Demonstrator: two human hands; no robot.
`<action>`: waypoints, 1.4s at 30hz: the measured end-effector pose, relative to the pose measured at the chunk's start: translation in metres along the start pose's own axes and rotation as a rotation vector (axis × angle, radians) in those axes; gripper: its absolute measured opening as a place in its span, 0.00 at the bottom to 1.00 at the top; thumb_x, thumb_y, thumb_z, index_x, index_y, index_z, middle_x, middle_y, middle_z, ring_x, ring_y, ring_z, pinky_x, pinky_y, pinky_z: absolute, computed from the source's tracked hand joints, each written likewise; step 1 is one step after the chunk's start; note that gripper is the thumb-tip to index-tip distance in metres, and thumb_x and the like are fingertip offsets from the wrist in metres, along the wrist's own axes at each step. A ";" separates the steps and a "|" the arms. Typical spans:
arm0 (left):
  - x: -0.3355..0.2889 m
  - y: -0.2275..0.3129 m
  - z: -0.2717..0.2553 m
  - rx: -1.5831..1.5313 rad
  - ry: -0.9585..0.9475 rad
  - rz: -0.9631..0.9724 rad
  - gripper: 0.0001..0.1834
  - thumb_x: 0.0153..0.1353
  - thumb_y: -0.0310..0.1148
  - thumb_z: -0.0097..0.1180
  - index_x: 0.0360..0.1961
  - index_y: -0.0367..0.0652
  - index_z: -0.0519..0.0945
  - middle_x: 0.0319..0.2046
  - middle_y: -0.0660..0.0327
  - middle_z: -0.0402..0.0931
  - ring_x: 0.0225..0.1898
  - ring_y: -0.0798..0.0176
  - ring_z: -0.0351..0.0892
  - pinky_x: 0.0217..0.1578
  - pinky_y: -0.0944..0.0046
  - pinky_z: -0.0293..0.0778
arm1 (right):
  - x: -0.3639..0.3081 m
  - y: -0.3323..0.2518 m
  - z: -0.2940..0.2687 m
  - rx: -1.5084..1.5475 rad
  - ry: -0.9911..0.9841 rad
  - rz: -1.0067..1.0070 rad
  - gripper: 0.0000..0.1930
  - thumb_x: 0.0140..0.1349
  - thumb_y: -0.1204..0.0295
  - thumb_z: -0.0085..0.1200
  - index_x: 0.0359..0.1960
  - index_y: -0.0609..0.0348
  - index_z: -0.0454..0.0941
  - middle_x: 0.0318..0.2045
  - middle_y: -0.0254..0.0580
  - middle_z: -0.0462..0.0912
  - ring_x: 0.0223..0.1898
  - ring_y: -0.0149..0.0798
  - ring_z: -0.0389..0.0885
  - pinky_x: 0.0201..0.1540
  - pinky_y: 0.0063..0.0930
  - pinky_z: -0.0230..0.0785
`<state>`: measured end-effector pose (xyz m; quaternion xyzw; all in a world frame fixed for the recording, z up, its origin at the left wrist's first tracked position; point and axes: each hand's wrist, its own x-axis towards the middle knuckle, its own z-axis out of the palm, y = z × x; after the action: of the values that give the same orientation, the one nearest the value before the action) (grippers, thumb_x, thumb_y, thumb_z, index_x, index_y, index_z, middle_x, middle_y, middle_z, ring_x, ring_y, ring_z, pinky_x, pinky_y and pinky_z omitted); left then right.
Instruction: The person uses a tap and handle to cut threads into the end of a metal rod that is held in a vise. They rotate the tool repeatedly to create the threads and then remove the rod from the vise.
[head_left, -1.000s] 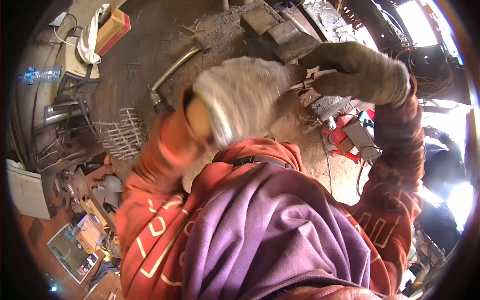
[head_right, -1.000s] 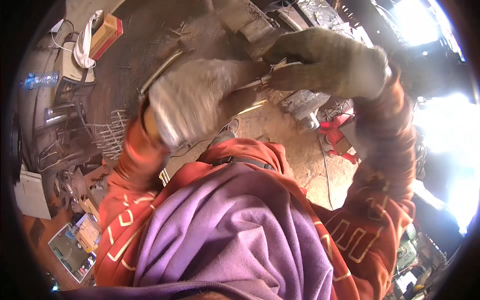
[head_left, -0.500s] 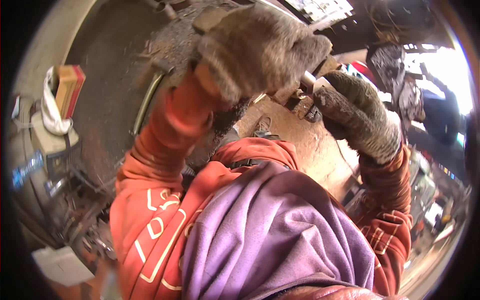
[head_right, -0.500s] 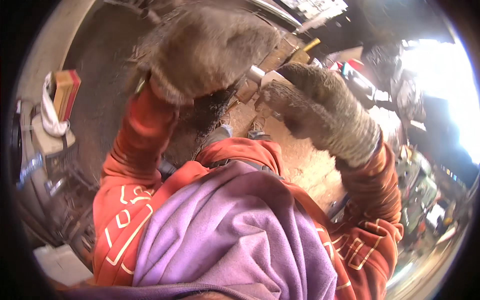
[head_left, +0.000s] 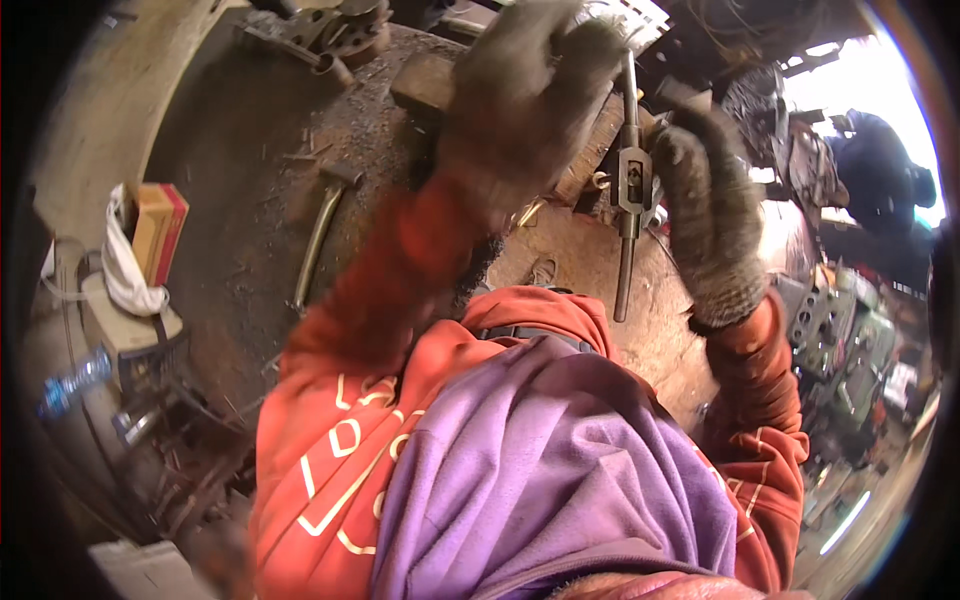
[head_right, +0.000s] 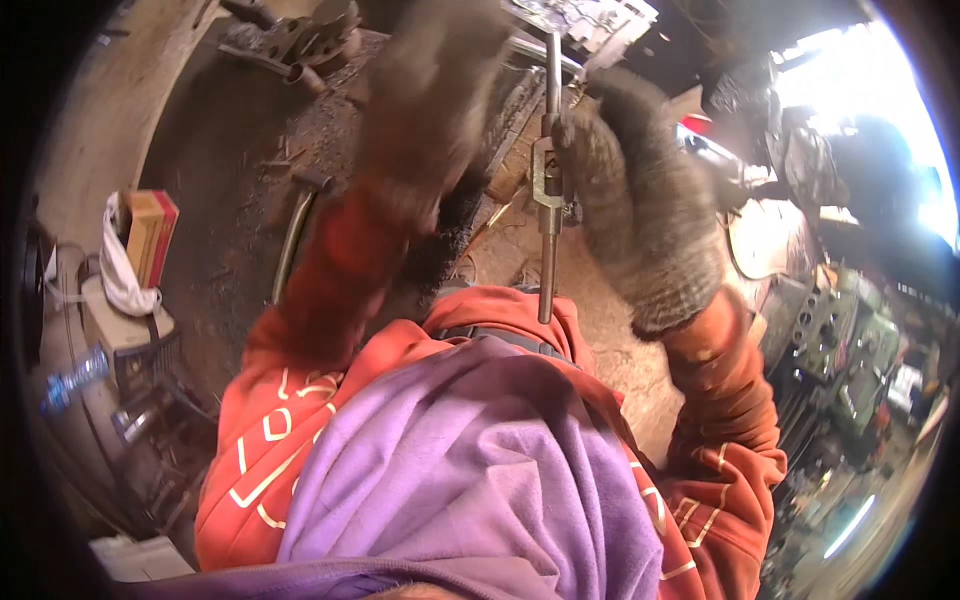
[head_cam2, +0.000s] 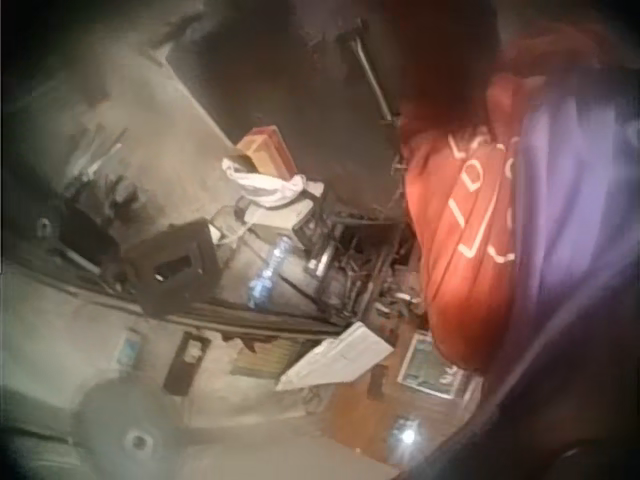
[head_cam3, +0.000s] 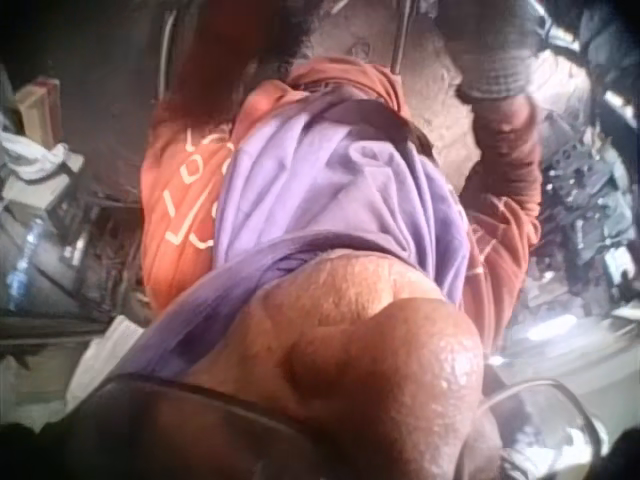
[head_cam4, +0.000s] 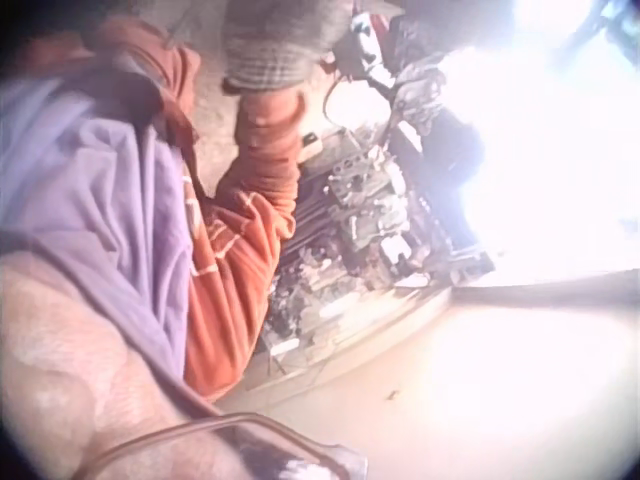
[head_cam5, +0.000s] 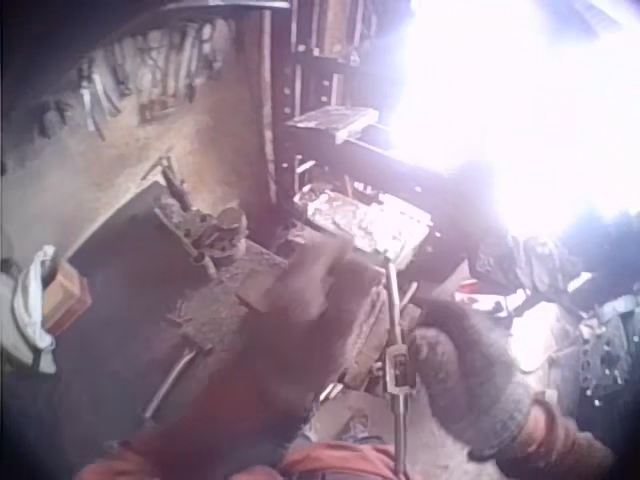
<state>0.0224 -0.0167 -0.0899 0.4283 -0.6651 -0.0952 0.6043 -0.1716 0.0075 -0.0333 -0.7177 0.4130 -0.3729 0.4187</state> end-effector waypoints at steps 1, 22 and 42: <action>-0.021 0.021 -0.008 0.039 0.028 -0.155 0.21 0.75 0.50 0.53 0.39 0.40 0.80 0.32 0.49 0.76 0.33 0.45 0.79 0.36 0.46 0.75 | 0.019 -0.008 -0.003 -0.214 -0.049 -0.229 0.19 0.78 0.67 0.54 0.64 0.63 0.77 0.47 0.39 0.84 0.45 0.33 0.83 0.47 0.28 0.77; -0.063 0.127 -0.031 0.184 -0.238 -0.499 0.17 0.67 0.35 0.60 0.51 0.36 0.81 0.40 0.46 0.82 0.40 0.45 0.84 0.41 0.47 0.79 | 0.129 0.011 0.017 -0.378 -0.995 -0.579 0.15 0.71 0.62 0.59 0.50 0.59 0.86 0.33 0.49 0.87 0.36 0.45 0.88 0.39 0.40 0.78; 0.047 -0.012 -0.031 -0.032 -0.677 -0.203 0.17 0.65 0.29 0.52 0.52 0.31 0.81 0.46 0.42 0.82 0.50 0.42 0.83 0.54 0.50 0.78 | 0.023 -0.017 -0.018 0.154 -0.378 0.725 0.11 0.74 0.63 0.59 0.42 0.60 0.82 0.21 0.27 0.75 0.20 0.23 0.71 0.22 0.23 0.63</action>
<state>0.0594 -0.0441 -0.0556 0.4267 -0.7802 -0.3016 0.3439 -0.1739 -0.0128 -0.0066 -0.5481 0.5257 -0.0929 0.6439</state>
